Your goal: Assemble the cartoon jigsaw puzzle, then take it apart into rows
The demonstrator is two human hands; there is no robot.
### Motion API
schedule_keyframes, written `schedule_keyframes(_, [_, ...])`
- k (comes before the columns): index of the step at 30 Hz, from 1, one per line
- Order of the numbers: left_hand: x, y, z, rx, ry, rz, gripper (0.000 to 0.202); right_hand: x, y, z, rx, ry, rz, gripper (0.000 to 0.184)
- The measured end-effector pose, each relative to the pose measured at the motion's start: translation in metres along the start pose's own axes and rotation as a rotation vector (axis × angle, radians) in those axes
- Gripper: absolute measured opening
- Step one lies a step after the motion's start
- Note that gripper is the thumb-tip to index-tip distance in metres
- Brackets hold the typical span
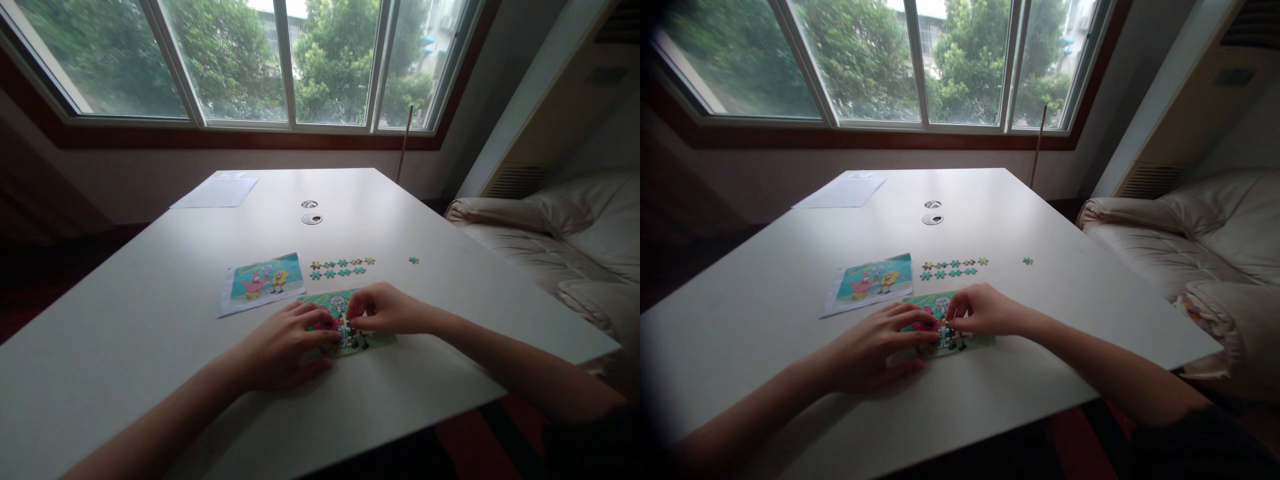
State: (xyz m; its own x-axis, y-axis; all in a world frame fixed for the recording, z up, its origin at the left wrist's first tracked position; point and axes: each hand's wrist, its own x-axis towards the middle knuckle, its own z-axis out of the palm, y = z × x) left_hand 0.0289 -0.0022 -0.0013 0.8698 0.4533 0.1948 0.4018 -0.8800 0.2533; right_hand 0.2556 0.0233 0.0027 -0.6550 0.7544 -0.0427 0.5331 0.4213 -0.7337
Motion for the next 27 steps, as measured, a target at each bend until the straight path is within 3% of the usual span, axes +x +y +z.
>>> schedule_keyframes(9, [0.0006,0.0013,0.0003,0.001,0.022,0.0,0.028,0.0002,0.0025,0.0083,-0.173,0.103,-0.019,0.01])
schedule_keyframes(17, [0.0006,0.0015,0.0,0.004,-0.013,-0.006,0.029,0.0004,0.0029,0.0089,-0.2,0.092,-0.029,0.009])
schedule_keyframes(27, [0.0008,0.0021,0.0016,-0.006,0.023,-0.009,0.03,0.0005,0.0018,0.007,-0.222,0.063,-0.011,0.009])
